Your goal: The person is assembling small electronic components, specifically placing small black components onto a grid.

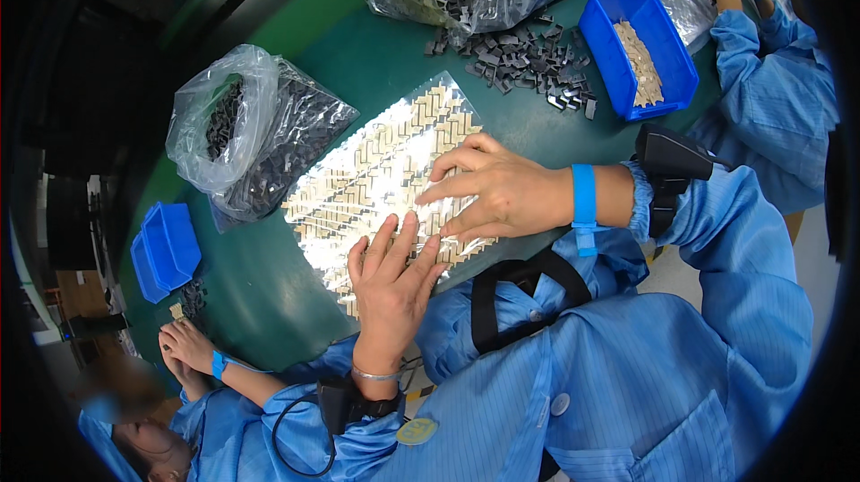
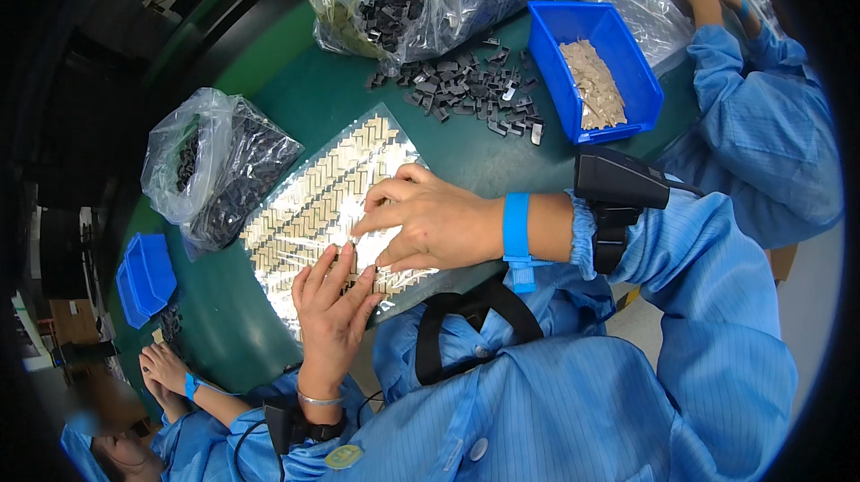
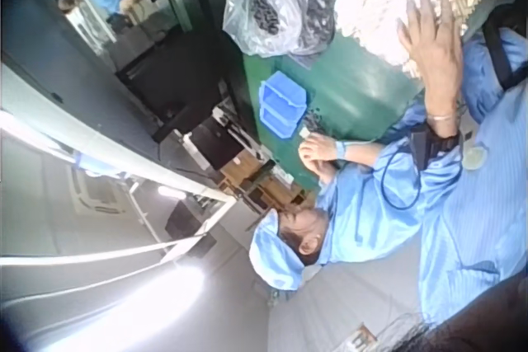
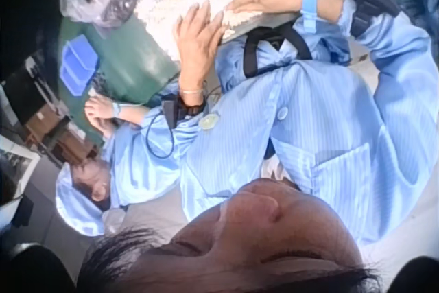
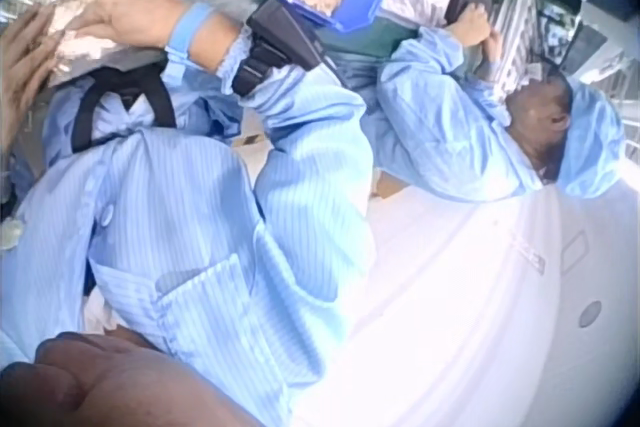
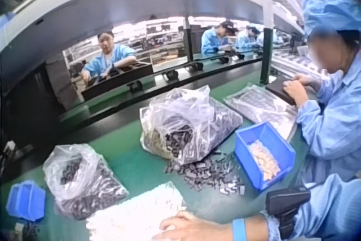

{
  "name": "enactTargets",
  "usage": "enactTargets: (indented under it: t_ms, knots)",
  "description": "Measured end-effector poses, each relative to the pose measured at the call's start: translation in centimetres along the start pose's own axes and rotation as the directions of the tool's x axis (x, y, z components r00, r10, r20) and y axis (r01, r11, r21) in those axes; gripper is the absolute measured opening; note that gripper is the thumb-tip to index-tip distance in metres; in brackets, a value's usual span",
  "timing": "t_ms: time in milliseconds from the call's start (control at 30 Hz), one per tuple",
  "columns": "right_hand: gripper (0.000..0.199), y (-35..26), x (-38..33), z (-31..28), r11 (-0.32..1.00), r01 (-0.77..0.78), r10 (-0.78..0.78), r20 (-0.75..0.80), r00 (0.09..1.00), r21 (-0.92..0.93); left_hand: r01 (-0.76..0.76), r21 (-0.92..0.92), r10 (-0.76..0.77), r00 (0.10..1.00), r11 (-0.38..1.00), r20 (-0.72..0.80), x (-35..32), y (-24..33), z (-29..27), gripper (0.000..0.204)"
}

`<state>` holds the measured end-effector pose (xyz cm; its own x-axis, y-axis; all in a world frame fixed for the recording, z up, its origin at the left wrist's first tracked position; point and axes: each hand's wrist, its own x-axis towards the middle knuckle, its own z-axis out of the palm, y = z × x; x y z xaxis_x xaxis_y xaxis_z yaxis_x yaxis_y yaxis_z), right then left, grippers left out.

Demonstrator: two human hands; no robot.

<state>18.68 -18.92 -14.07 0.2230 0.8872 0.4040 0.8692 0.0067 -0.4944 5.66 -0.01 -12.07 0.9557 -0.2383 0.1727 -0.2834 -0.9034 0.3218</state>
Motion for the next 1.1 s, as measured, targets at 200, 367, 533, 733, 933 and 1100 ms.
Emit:
enactTargets:
  t_ms: [200, 367, 533, 733, 933, 1100]
  knots:
    - [0.03, -0.3, -0.6, -0.3, 0.999, -0.028, 0.027, -0.003, 1.0, -0.04, -0.039, -0.026, 0.035, 0.993, 0.999, -0.115, 0.2, 0.2, 0.3, 0.023]
    - [0.022, -0.3, -0.9, 0.2, 0.998, 0.025, -0.024, -0.014, 1.0, 0.063, -0.138, -0.065, 0.121, 0.968, 0.988, -0.221, 0.1, 0.1, 1.6, 0.021]
    - [0.014, -1.6, 0.3, -0.9, 0.991, 0.04, -0.037, -0.027, 0.999, 0.127, -0.156, -0.047, 0.137, 0.948, 0.987, -0.287, -0.2, 1.0, -0.3, 0.02]
    - [0.015, -1.2, 0.4, -1.4, 0.855, -0.258, 0.239, 0.1, 0.966, 0.45, -0.145, -0.187, 0.102, 0.97, 0.972, -0.222, -0.7, 0.1, -0.2, 0.033]
    - [0.022, -0.5, 2.1, -2.8, 0.507, -0.342, 0.449, 0.096, 0.888, 0.791, 0.192, -0.128, -0.221, 0.934, 0.973, -0.279, -2.6, -2.6, -1.5, 0.089]
    - [0.024, -1.5, 5.9, -12.1, 0.618, -0.112, 0.5, -0.28, 0.819, 0.778, 0.297, -0.045, -0.298, 0.921, 0.954, -0.249, -3.9, -3.2, -1.3, 0.088]
